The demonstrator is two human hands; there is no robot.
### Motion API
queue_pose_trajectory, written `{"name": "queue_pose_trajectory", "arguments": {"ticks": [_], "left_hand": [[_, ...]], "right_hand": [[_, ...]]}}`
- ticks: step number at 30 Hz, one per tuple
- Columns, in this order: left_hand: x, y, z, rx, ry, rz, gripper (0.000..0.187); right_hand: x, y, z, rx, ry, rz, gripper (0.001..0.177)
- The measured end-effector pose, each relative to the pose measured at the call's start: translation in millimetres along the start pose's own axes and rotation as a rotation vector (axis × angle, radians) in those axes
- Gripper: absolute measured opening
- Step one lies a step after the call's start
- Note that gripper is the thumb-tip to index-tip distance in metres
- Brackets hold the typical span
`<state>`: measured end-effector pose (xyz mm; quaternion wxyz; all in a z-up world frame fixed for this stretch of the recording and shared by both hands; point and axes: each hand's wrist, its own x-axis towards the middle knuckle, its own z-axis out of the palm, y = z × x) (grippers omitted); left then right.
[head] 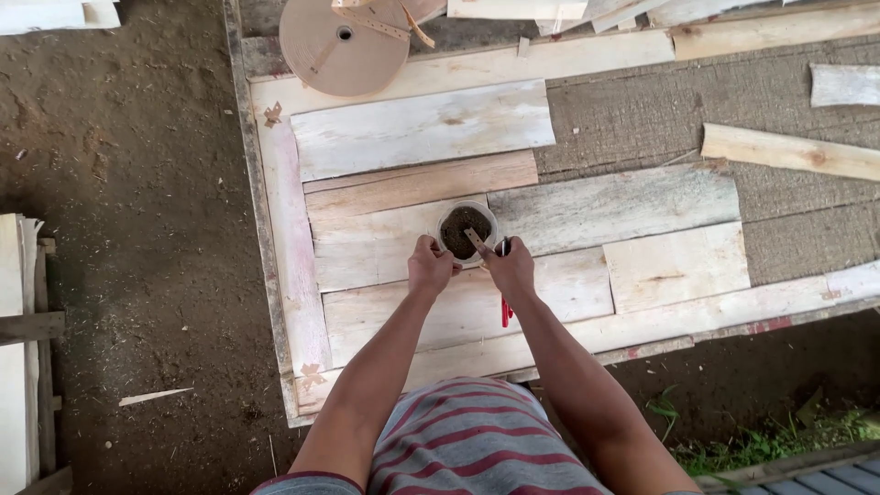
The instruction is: Measuring, marking, cutting, and applying glue to wooden planks to assemble a surface
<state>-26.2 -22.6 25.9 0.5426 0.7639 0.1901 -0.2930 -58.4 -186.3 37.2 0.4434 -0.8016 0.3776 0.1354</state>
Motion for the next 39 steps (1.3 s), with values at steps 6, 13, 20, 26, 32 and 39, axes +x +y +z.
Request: {"name": "queue_pose_trajectory", "arguments": {"ticks": [6, 13, 20, 26, 32, 39], "left_hand": [[-50.5, 12.1, 5.6, 0.005, -0.102, 0.071, 0.024], [-66.0, -17.7, 18.9, 0.045, -0.165, 0.095, 0.027], [-68.6, -53.7, 35.2, 0.601, 0.259, 0.58, 0.049], [-109.2, 13.1, 34.1, 1.273, -0.215, 0.556, 0.075], [-104.3, 12.4, 44.1, 1.503, -0.214, 0.492, 0.072], [-106.7, 17.6, 51.0, 1.6, -0.192, 0.463, 0.065]], "right_hand": [[-14.0, 42.1, -11.8, 0.037, 0.02, 0.064, 0.049], [-38.0, 70.8, -18.8, 0.038, 0.033, 0.104, 0.047], [-47.7, 69.8, -18.9, 0.01, 0.031, 0.099, 0.049], [-35.9, 72.7, -16.9, -0.058, 0.028, 0.088, 0.046], [-43.5, 69.1, -25.8, -0.077, -0.04, 0.077, 0.044], [-45.1, 68.7, -35.2, -0.198, -0.128, 0.034, 0.033]]}}
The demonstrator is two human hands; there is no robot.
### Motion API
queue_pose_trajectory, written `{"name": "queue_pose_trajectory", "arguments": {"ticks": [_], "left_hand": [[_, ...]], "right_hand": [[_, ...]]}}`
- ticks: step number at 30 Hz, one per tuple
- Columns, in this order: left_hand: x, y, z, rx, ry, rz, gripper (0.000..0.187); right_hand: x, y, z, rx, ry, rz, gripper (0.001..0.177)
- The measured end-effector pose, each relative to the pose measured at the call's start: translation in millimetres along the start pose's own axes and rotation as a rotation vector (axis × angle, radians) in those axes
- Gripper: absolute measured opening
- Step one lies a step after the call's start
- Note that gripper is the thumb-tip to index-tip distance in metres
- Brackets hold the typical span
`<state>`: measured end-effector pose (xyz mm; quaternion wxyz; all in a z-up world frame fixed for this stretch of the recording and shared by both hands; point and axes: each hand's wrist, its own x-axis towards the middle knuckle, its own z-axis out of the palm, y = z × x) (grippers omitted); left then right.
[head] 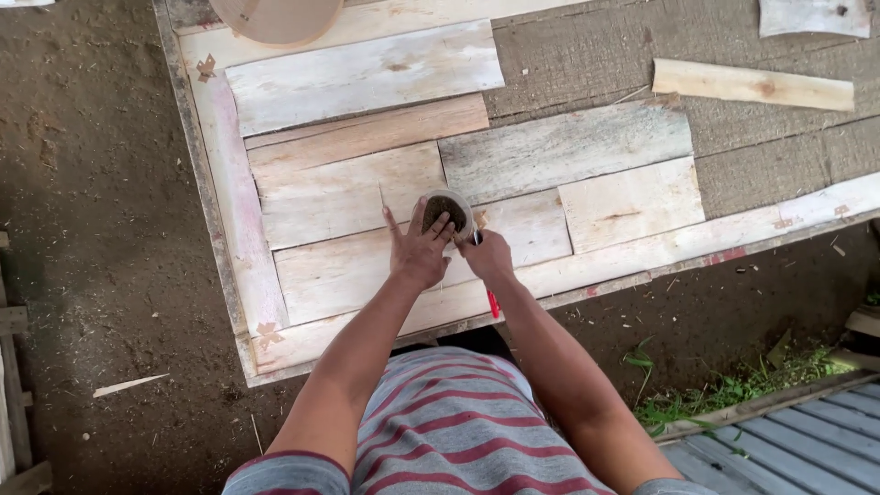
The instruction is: Measuring, marking, cutting, and applying glue to wooden planks to assemble a surface
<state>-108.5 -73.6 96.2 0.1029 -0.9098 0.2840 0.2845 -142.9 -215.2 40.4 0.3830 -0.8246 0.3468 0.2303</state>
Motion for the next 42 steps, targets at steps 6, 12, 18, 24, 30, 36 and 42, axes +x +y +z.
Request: {"name": "queue_pose_trajectory", "arguments": {"ticks": [6, 12, 18, 24, 30, 36, 42], "left_hand": [[6.6, -6.1, 15.5, -0.023, 0.046, 0.031, 0.067], [12.9, -57.1, 63.7, -0.279, 0.263, 0.2, 0.07], [-57.3, -159.4, 126.5, -0.293, 0.212, 0.107, 0.069], [-104.0, -225.3, 188.2, -0.282, 0.086, -0.048, 0.068], [-120.6, -239.2, 210.2, -0.249, 0.09, -0.085, 0.058], [-124.3, -241.6, 208.5, -0.242, 0.093, -0.06, 0.058], [-127.7, -248.0, 204.0, -0.236, 0.065, -0.027, 0.059]], "right_hand": [[-28.3, 22.1, 5.7, 0.112, 0.111, -0.021, 0.023], [-82.4, 33.1, 47.8, 0.482, 0.321, -0.175, 0.017], [-130.6, 6.4, 127.6, 0.579, 0.22, -0.19, 0.022], [-150.5, -31.8, 189.8, 0.666, -0.083, -0.132, 0.019], [-150.0, -45.3, 231.4, 0.737, -0.292, 0.002, 0.023], [-157.8, -53.2, 250.3, 0.683, -0.348, 0.048, 0.023], [-163.9, -54.7, 269.1, 0.659, -0.371, 0.066, 0.023]]}}
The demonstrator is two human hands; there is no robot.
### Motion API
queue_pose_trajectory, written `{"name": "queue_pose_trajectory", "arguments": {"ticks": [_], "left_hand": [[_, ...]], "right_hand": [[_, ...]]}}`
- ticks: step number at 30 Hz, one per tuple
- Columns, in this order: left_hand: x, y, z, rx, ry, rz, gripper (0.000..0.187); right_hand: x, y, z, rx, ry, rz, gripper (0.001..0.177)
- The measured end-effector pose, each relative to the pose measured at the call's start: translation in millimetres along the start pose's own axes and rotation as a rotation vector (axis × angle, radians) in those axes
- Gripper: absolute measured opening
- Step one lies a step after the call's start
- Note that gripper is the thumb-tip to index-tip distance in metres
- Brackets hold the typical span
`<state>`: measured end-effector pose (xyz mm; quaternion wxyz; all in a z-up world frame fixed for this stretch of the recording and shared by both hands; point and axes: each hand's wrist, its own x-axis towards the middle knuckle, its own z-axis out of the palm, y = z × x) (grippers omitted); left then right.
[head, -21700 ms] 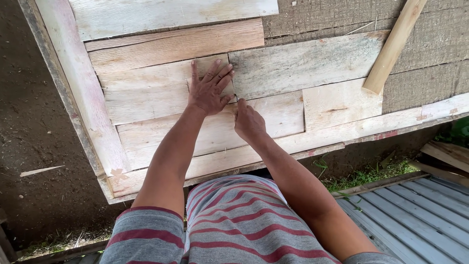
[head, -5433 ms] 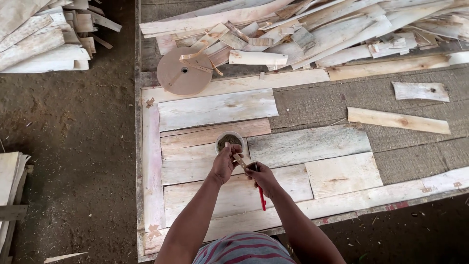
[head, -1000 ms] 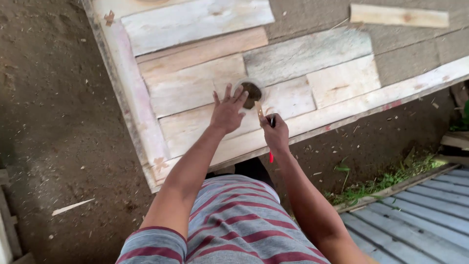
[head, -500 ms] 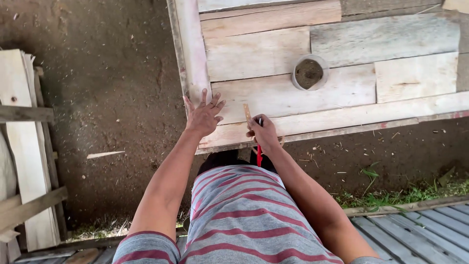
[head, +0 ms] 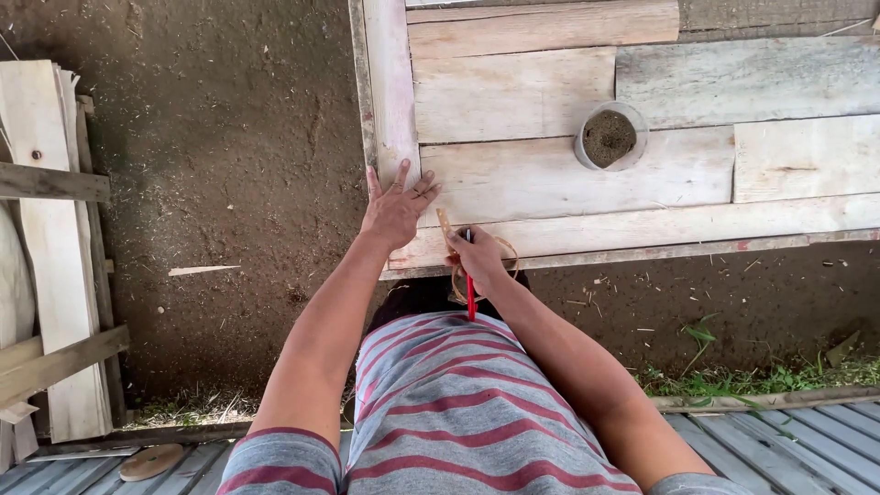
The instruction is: Measuring, marking, cutting, and applying glue to wooden planks to assemble a surface
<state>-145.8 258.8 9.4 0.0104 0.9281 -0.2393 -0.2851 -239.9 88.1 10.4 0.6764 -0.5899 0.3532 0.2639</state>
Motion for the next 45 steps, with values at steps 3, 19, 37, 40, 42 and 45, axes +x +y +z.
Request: {"name": "queue_pose_trajectory", "arguments": {"ticks": [3, 19, 37, 40, 42, 45], "left_hand": [[1.5, -3.7, -1.5, 0.049, -0.024, 0.015, 0.064], [-5.7, -5.4, -25.8, 0.067, -0.089, 0.042, 0.055], [1.0, -11.3, 3.2, 0.024, 0.112, 0.04, 0.058], [-0.8, -10.4, 4.1, 0.038, 0.113, 0.03, 0.057], [0.0, -10.7, 9.3, 0.014, 0.15, 0.023, 0.058], [-2.5, -8.3, 8.2, 0.006, 0.15, 0.015, 0.058]], "right_hand": [[6.2, 14.9, 8.2, -0.003, -0.021, 0.008, 0.024], [0.0, 6.4, 38.6, -0.014, 0.057, 0.059, 0.021], [1.1, -8.5, 48.4, -0.187, 0.127, 0.112, 0.027], [-3.8, -11.6, 48.6, -0.211, 0.134, 0.109, 0.027], [-3.5, -11.3, 47.3, -0.198, 0.117, 0.103, 0.027], [-9.8, -17.7, 48.7, -0.216, 0.112, 0.105, 0.027]]}}
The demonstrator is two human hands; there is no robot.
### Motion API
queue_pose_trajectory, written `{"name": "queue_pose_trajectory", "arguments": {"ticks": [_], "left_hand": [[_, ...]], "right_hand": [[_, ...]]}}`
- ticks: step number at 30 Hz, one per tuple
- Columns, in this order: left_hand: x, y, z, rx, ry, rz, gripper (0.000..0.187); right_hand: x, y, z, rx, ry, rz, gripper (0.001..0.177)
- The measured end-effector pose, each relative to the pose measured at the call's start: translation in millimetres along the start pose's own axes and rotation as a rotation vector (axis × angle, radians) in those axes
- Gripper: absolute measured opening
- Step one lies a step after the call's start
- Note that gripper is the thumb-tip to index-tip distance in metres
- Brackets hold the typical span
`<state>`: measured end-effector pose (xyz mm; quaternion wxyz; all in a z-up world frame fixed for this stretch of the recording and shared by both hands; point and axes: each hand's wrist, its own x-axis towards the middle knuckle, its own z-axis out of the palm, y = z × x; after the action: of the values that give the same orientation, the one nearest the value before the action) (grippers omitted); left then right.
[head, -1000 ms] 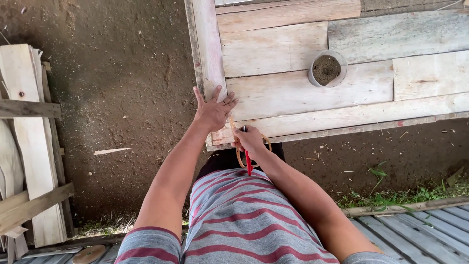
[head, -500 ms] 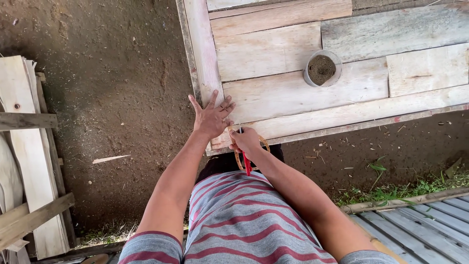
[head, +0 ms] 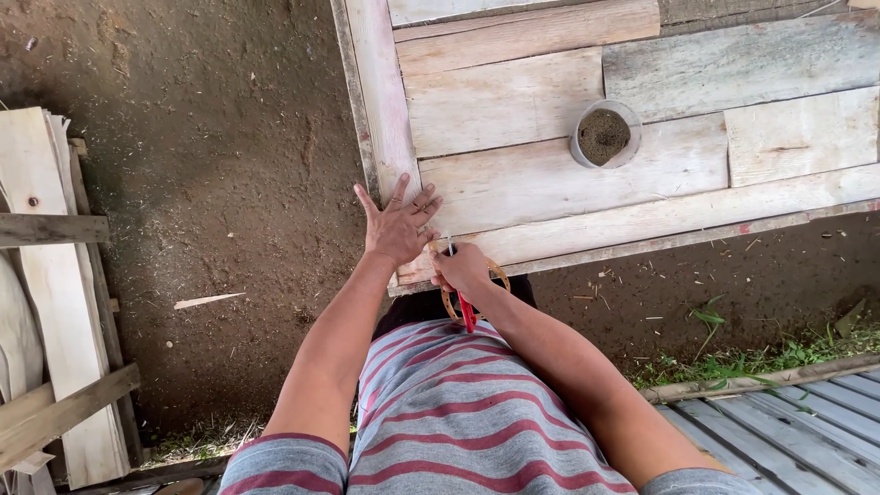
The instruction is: Measuring, marking, cutting, and applying glue to wooden planks to assemble a surface
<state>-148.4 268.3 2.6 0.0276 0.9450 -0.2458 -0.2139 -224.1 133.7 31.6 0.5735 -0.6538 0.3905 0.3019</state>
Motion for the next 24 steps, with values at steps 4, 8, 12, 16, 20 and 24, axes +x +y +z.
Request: {"name": "queue_pose_trajectory", "arguments": {"ticks": [4, 8, 12, 16, 20, 24], "left_hand": [[-2.1, 0.2, -2.5, -0.003, 0.006, 0.007, 0.059], [-1.6, 0.9, -2.2, -0.025, -0.002, -0.003, 0.055], [0.1, 5.2, 2.4, -0.04, 0.001, -0.047, 0.051], [0.6, 5.7, 3.9, -0.029, -0.016, -0.063, 0.052], [-5.2, 7.2, -10.3, -0.014, -0.064, -0.036, 0.061], [-8.8, 9.4, -17.0, 0.026, -0.111, -0.021, 0.072]], "right_hand": [[-4.4, -5.1, 0.1, -0.002, 0.002, 0.0, 0.026], [-1.1, -3.6, 0.9, -0.004, 0.009, 0.003, 0.026], [-8.3, -6.6, -0.7, -0.008, 0.008, 0.012, 0.027], [-8.0, -6.7, -0.1, -0.01, 0.0, 0.009, 0.029], [-4.8, -3.3, 0.6, -0.035, 0.017, -0.002, 0.027], [2.3, 3.4, 0.5, -0.03, 0.007, -0.005, 0.026]]}}
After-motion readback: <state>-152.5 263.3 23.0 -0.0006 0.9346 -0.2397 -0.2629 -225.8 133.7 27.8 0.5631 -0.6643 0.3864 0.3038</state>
